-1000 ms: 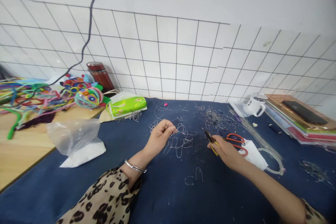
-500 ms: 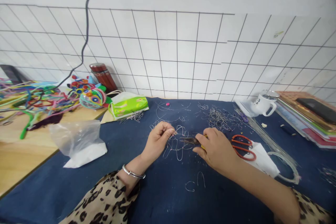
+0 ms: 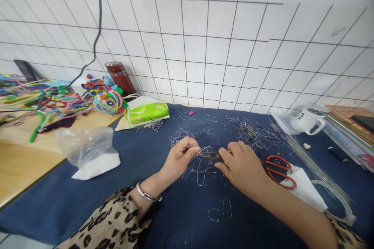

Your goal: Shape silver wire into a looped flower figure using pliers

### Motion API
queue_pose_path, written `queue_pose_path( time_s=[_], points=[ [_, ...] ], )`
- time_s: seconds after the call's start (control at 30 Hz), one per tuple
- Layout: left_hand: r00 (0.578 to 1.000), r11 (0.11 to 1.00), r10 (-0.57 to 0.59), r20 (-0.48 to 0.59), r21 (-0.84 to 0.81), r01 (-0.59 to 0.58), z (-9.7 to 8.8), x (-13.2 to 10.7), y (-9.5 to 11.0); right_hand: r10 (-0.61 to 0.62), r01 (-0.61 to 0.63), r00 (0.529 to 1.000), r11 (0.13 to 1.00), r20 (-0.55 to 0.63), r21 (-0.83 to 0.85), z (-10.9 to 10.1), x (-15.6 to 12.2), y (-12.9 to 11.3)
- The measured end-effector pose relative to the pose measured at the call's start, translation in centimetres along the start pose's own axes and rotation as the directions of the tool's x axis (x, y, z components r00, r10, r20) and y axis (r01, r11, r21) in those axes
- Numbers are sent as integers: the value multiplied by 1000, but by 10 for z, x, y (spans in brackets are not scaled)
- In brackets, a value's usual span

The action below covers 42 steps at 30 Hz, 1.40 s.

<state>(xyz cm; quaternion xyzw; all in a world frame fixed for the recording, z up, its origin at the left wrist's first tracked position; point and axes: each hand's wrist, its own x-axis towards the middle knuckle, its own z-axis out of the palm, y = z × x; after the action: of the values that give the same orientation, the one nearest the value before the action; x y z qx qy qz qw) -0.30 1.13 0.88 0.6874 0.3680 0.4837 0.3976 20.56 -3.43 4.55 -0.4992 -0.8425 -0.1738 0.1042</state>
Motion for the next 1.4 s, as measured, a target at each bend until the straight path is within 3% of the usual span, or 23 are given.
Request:
queue_pose_path(
  time_s=[0.4,0.7,1.0,1.13,1.4],
  points=[
    [994,993,-102,25,-50,103,8,1,-4,-18,17,1000,1000,-17,-25,4,-4,2],
    [993,994,-109,49,-27,111,8,1,-4,2,-11,997,994,77,113,10,-4,7],
    [990,994,-103,97,-34,106,7,2,-1,-64,37,992,970,106,239,15,-2,10],
    [982,984,-124,139,-108,140,9,1,0,-81,65,994,977,72,202,14,-2,10],
    [990,987,-79,113,-128,93,10,0,-1,-101,99,995,991,26,87,14,-3,8]
  ],
)
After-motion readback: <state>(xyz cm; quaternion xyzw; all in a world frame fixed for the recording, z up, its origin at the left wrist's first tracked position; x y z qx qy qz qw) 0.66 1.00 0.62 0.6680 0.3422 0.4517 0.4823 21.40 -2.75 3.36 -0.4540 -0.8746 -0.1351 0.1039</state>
